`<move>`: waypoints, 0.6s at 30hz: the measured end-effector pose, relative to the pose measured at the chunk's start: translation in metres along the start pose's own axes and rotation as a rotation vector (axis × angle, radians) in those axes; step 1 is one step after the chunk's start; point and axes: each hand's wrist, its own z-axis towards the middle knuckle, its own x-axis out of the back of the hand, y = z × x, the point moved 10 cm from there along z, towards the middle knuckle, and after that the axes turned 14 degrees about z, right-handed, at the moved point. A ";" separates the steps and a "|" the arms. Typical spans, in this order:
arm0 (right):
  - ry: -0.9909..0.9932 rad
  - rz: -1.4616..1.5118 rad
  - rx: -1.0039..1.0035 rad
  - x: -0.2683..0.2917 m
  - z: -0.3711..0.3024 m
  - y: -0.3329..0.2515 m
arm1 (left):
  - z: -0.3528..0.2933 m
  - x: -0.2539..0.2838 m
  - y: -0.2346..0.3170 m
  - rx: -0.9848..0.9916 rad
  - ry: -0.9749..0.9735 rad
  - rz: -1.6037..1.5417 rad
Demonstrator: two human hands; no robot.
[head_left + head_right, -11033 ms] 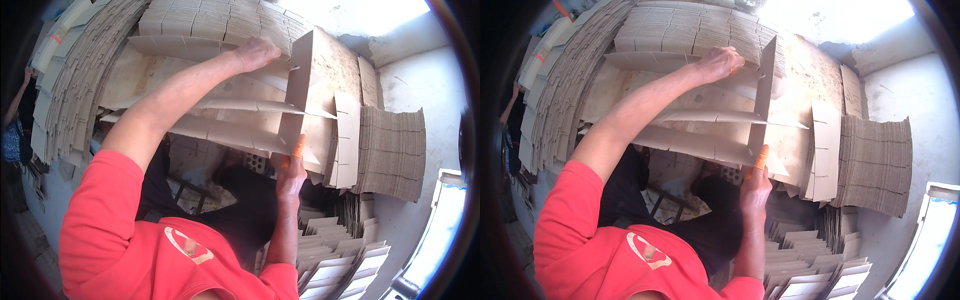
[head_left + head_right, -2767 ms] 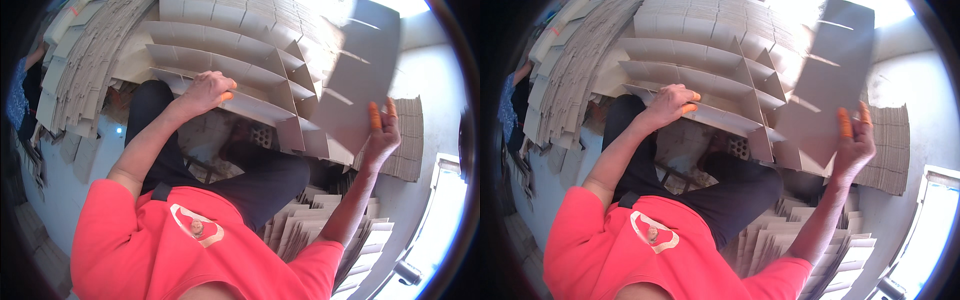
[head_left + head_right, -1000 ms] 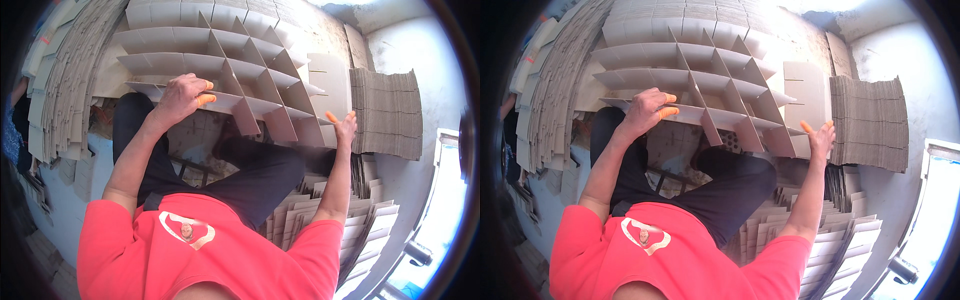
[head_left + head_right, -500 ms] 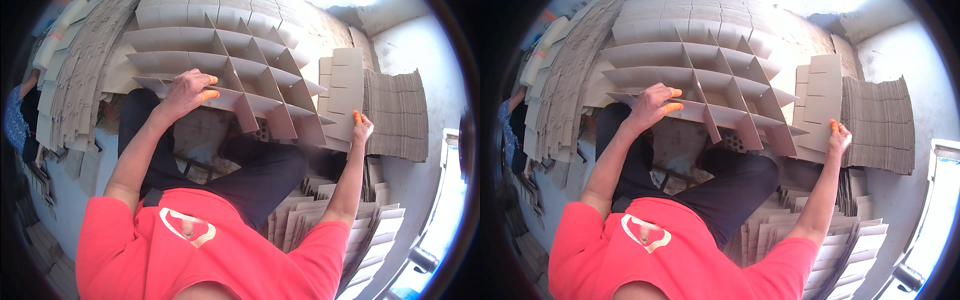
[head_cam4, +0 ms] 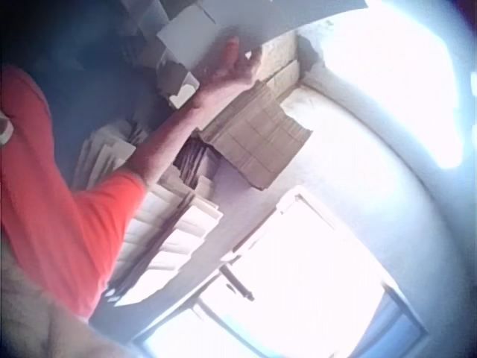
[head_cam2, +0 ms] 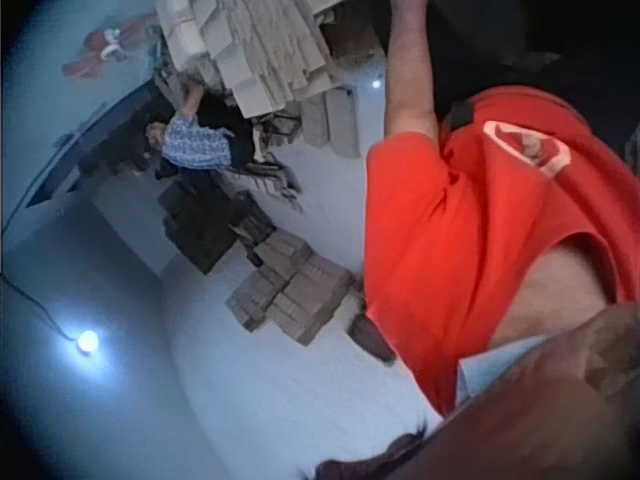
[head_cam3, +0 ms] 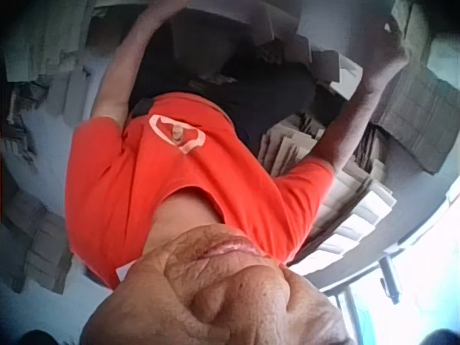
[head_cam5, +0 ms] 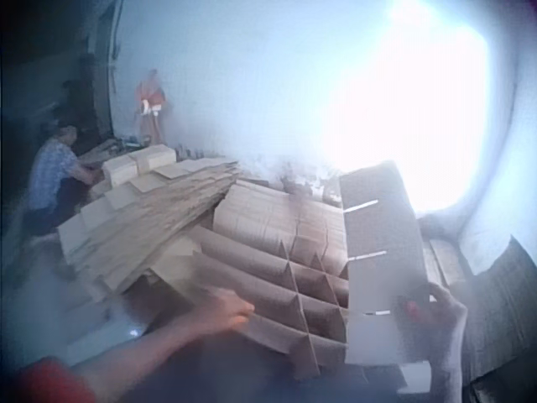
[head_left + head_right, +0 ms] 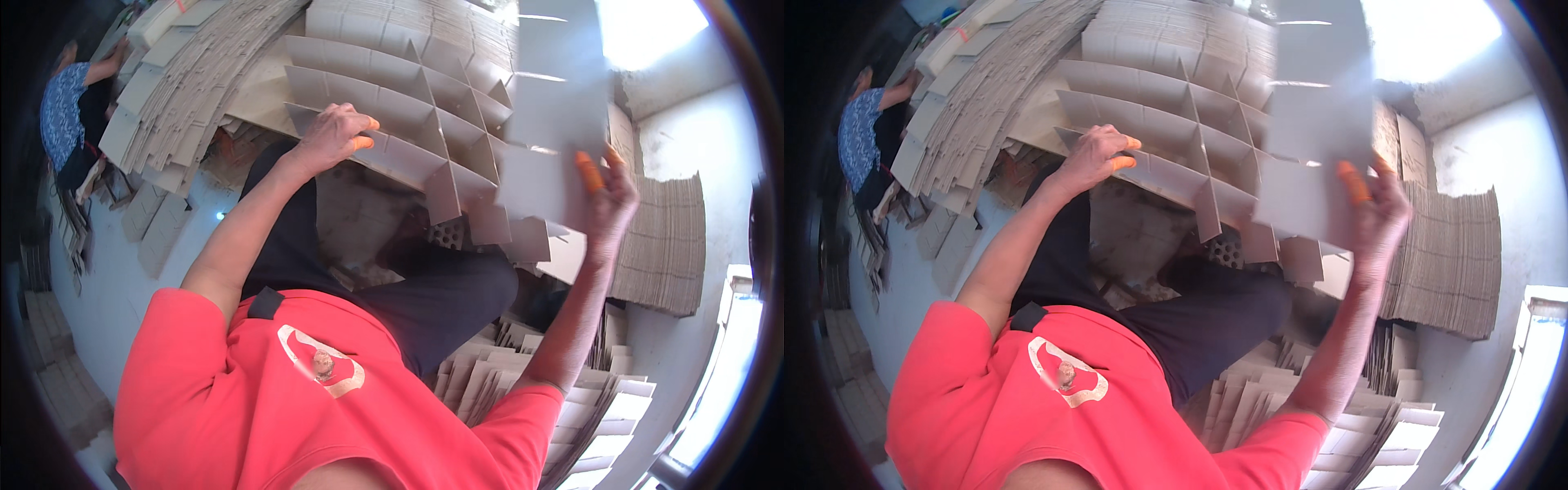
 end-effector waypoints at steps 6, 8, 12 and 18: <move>-0.298 0.098 0.078 -0.118 -0.019 -0.007 | -0.002 -0.012 -0.013 0.051 0.030 -0.103; -0.318 -0.002 0.078 -0.141 -0.024 -0.008 | -0.002 -0.009 -0.014 0.040 0.079 -0.133; -0.368 -0.018 -0.010 -0.172 -0.026 0.005 | -0.005 -0.008 -0.016 0.031 0.133 -0.165; -0.476 -0.191 0.111 -0.205 -0.030 -0.003 | -0.004 -0.014 -0.018 0.015 0.116 -0.162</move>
